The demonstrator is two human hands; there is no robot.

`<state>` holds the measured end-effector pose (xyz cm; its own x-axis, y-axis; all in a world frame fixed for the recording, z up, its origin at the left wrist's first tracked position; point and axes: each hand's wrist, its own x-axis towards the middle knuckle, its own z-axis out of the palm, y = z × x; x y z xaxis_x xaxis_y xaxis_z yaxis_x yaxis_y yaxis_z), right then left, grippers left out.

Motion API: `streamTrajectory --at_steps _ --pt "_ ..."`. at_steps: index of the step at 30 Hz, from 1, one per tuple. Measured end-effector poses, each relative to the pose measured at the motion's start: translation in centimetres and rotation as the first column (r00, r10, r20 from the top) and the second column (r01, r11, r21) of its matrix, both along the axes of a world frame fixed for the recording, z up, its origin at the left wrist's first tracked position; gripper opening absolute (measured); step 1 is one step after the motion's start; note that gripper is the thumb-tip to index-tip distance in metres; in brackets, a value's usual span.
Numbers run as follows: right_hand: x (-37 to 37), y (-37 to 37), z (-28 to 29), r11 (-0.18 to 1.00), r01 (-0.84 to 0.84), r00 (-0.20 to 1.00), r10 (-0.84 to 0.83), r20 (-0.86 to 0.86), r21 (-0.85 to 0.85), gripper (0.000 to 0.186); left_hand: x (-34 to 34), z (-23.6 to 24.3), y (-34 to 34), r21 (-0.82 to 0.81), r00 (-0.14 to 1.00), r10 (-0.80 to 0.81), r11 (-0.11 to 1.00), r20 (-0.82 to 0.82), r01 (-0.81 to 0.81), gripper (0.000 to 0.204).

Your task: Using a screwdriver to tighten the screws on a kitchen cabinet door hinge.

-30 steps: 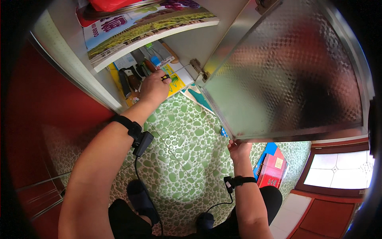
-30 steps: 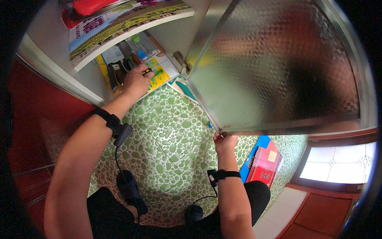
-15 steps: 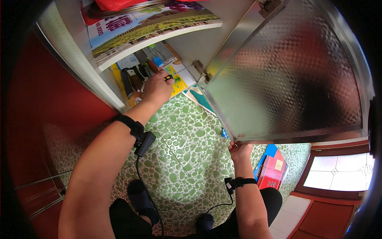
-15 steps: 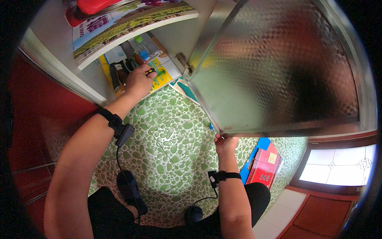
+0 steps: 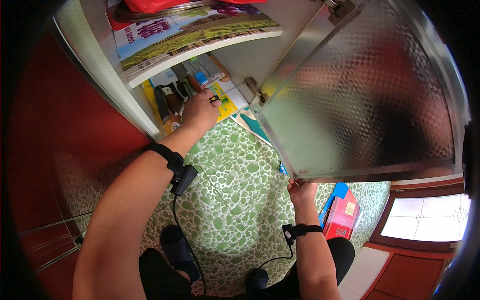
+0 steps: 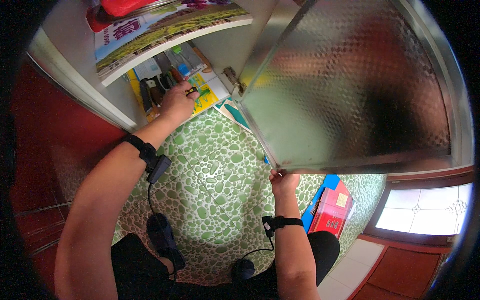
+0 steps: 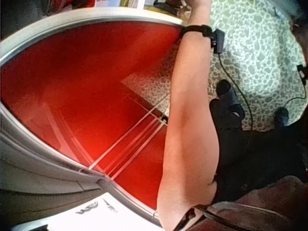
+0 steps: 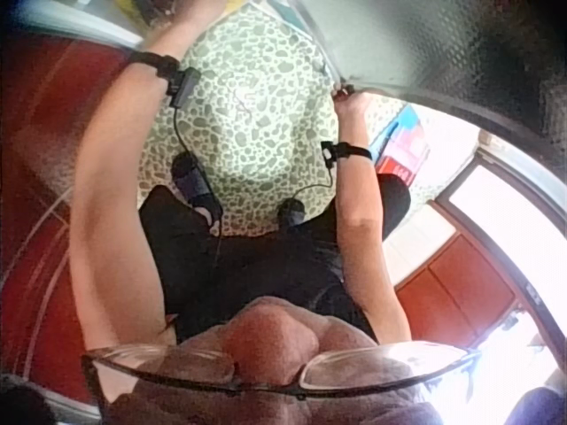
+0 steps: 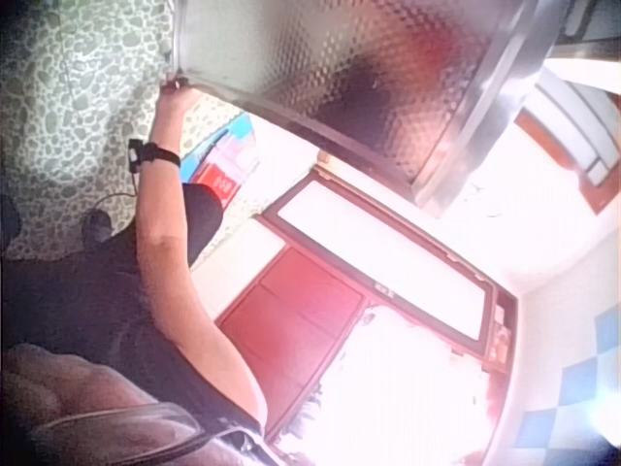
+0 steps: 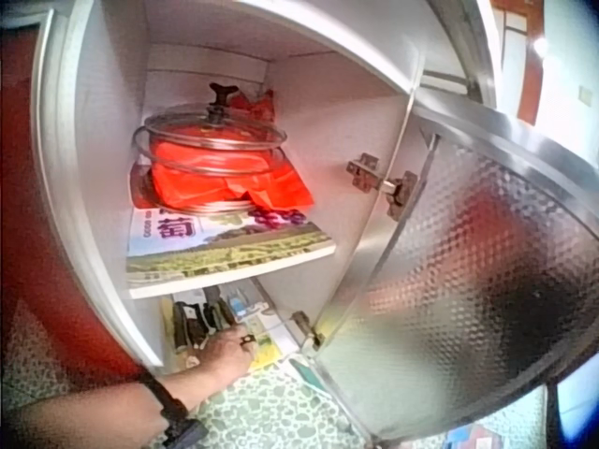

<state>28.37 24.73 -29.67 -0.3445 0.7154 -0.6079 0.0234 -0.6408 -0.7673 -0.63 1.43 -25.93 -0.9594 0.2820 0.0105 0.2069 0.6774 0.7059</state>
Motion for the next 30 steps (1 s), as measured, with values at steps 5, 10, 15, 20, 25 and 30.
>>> streamTrajectory --at_steps 5,10,15,20,25,30 --pt "0.1 0.1 -0.1 1.0 -0.01 1.0 0.01 0.005 0.008 0.041 0.2 0.4 0.0 -0.015 1.0 0.001 1.0 0.006 -0.001 0.03" --pt "0.2 0.2 -0.2 1.0 0.009 1.0 -0.009 0.008 -0.003 0.038 0.5 1.1 0.0 -0.005 1.0 0.001 1.0 0.028 -0.001 0.031" --pt "0.0 -0.1 0.0 1.0 -0.012 1.0 0.012 0.006 0.0 0.036 0.1 0.7 -0.3 -0.031 1.0 -0.006 1.0 0.008 0.006 0.03" --pt "0.2 0.1 0.0 1.0 -0.022 1.0 0.022 -0.011 0.007 0.034 0.4 1.3 0.0 -0.034 0.998 -0.019 0.999 0.052 0.02 0.028" --pt "-0.1 -0.1 0.3 1.0 0.017 1.0 -0.017 0.0 -0.01 0.03 0.4 1.5 0.0 -0.042 0.998 0.024 0.999 -0.05 -0.026 0.027" --pt "-0.4 -0.6 0.5 0.999 0.029 1.0 -0.029 0.011 -0.016 0.029 0.2 0.6 0.0 -0.057 0.971 0.036 0.997 -0.238 -0.051 0.027"
